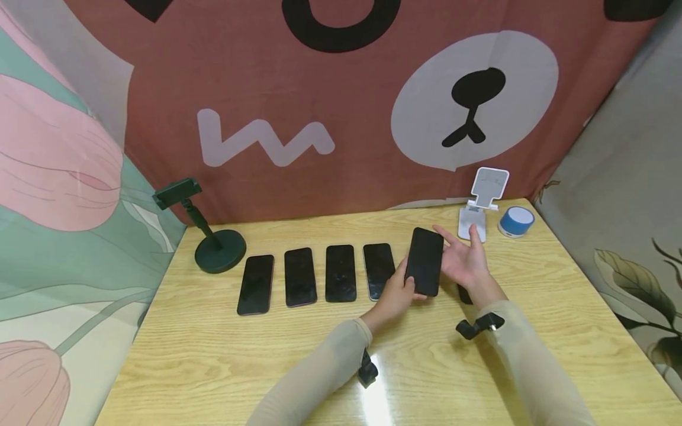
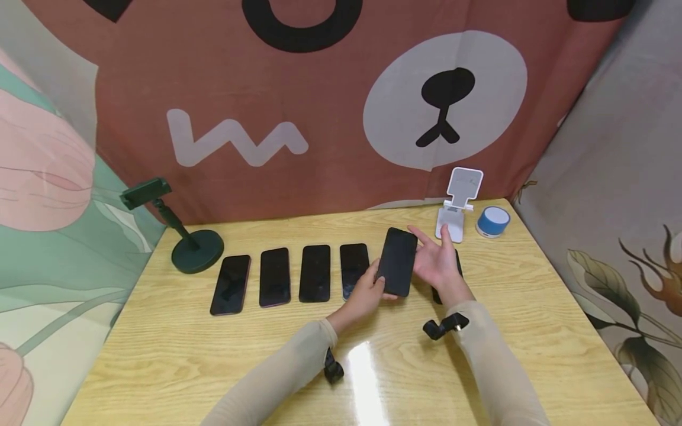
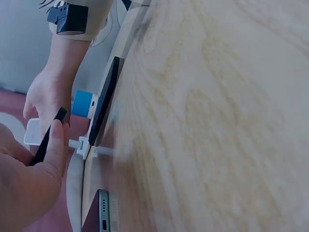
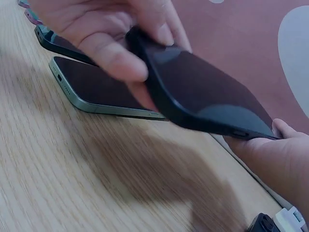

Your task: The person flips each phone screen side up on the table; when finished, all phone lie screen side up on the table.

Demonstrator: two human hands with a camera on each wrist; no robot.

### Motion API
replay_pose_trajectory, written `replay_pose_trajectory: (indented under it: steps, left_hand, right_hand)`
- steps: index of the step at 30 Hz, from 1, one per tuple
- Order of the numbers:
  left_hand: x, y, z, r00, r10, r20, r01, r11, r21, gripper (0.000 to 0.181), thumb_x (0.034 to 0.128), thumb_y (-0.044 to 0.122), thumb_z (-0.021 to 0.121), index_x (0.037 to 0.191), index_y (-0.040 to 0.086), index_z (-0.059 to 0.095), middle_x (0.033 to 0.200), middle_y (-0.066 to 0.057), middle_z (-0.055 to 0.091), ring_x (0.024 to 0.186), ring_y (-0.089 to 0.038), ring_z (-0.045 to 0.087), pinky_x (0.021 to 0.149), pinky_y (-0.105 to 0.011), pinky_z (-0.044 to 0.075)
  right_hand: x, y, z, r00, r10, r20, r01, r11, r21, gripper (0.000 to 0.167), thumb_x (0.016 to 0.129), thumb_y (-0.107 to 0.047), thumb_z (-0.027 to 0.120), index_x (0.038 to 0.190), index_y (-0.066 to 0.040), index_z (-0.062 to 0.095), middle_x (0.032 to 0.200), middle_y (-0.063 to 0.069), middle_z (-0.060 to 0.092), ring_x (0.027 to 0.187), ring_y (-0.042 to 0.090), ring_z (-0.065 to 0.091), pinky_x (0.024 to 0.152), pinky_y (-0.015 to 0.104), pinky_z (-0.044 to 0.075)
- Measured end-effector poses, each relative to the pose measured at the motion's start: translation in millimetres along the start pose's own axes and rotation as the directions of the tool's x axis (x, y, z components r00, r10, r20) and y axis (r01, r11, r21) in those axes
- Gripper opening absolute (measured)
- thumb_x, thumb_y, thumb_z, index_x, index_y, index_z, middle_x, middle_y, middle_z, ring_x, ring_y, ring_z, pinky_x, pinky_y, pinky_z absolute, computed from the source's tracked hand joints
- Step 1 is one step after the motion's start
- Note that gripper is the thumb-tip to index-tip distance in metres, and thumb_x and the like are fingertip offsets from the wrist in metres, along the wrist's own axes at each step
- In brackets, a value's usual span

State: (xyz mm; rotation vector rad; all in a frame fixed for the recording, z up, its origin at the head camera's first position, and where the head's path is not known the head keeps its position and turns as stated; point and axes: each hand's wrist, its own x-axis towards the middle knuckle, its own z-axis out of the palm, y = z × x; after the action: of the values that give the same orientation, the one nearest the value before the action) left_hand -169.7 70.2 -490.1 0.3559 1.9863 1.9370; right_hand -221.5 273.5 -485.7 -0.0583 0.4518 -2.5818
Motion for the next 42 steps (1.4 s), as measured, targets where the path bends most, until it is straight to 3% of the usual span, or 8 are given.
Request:
replay_pose_trajectory:
  steps: [6,14,17,20,22,25,34,42]
  left_hand:
    - [-2.8,-2.8,-0.6,0.998,-0.065,0.004,0.065,0.995,0.072,0.058,0.0988,0.011,0.04,0.152,0.009,0.016,0.149,-0.021,0.03,0.081,-0.025,0.069,0.086,-0.036,0.051]
    - [-5.5,-0.9,3.3,0.995,-0.102,0.002,0.102,0.99,0.096,0.068,0.0972,0.022,0.049,0.152,0.007,0.012,0.154,-0.018,0.019,0.089,-0.025,0.067,0.084,-0.033,0.051]
    - [-7.3,0.6,6.1,0.992,-0.126,-0.008,0.125,0.981,0.15,0.073,0.096,0.033,0.052,0.152,0.009,0.012,0.155,-0.018,0.016,0.114,-0.029,0.056,0.098,-0.037,0.042]
    - [-9.0,1.2,8.9,0.992,-0.127,-0.003,0.125,0.973,0.193,0.078,0.094,0.04,0.053,0.153,0.01,0.012,0.154,-0.018,0.017,0.135,-0.031,0.032,0.108,-0.044,0.029]
    - [-9.8,0.1,10.2,0.993,-0.122,0.006,0.118,0.971,0.209,0.081,0.0926,0.042,0.054,0.153,0.011,0.011,0.154,-0.017,0.016,0.139,-0.032,0.022,0.109,-0.047,0.025]
    - [-11.0,-1.6,11.0,0.991,-0.13,0.034,0.119,0.969,0.217,0.083,0.0915,0.045,0.056,0.153,0.017,0.007,0.155,-0.015,0.014,0.139,-0.032,0.021,0.108,-0.05,0.027]
    - [-12.2,-4.0,13.1,0.989,-0.136,0.064,0.122,0.974,0.19,0.091,0.0877,0.047,0.061,0.154,0.021,0.003,0.155,-0.012,0.008,0.139,-0.03,0.02,0.107,-0.047,0.028]
    - [-11.7,-4.4,15.5,0.991,-0.117,0.066,0.101,0.973,0.205,0.094,0.0859,0.047,0.063,0.154,0.022,0.002,0.156,-0.01,0.007,0.139,-0.028,0.018,0.107,-0.047,0.028]
  right_hand:
    - [-1.3,-3.2,-2.6,0.998,0.026,0.055,-0.024,0.999,-0.037,0.091,0.086,-0.069,0.042,0.153,-0.023,0.001,0.137,0.022,0.042,0.129,0.036,0.038,0.111,0.048,0.021]
    - [-3.2,-10.6,-2.1,0.994,0.053,0.091,-0.034,0.981,-0.192,0.074,0.09,-0.07,0.031,0.138,-0.016,0.043,0.141,0.011,0.022,0.132,0.027,0.026,0.109,0.046,0.018]
    - [-4.5,-12.0,-1.4,0.994,0.045,0.104,-0.026,0.984,-0.177,0.072,0.091,-0.068,0.031,0.138,-0.015,0.042,0.143,0.01,0.021,0.136,0.028,0.016,0.111,0.046,0.008]
    - [-5.6,-12.9,-1.2,0.994,0.032,0.103,-0.016,0.988,-0.154,0.072,0.09,-0.068,0.032,0.14,-0.016,0.04,0.143,0.01,0.029,0.142,0.027,0.0,0.112,0.044,-0.005]
    - [-6.3,-13.3,-1.2,0.995,0.025,0.092,-0.012,0.991,-0.137,0.073,0.09,-0.068,0.034,0.14,-0.016,0.039,0.141,0.011,0.033,0.142,0.025,-0.012,0.111,0.044,-0.012]
    - [-7.0,-13.8,-1.5,0.997,0.018,0.081,-0.006,0.99,-0.139,0.074,0.089,-0.069,0.034,0.14,-0.017,0.038,0.14,0.011,0.032,0.14,0.023,-0.023,0.11,0.045,-0.017]
    - [-8.4,-14.1,-2.1,1.0,-0.006,0.015,0.009,0.973,-0.232,0.076,0.086,-0.073,0.03,0.14,-0.02,0.039,0.148,0.006,0.014,0.139,0.027,-0.023,0.107,0.046,-0.008]
    - [-8.4,-14.3,-1.6,0.999,-0.023,-0.034,0.013,0.961,-0.275,0.081,0.084,-0.076,0.028,0.147,-0.024,0.027,0.155,0.002,-0.024,0.138,0.024,-0.027,0.106,0.046,-0.021]
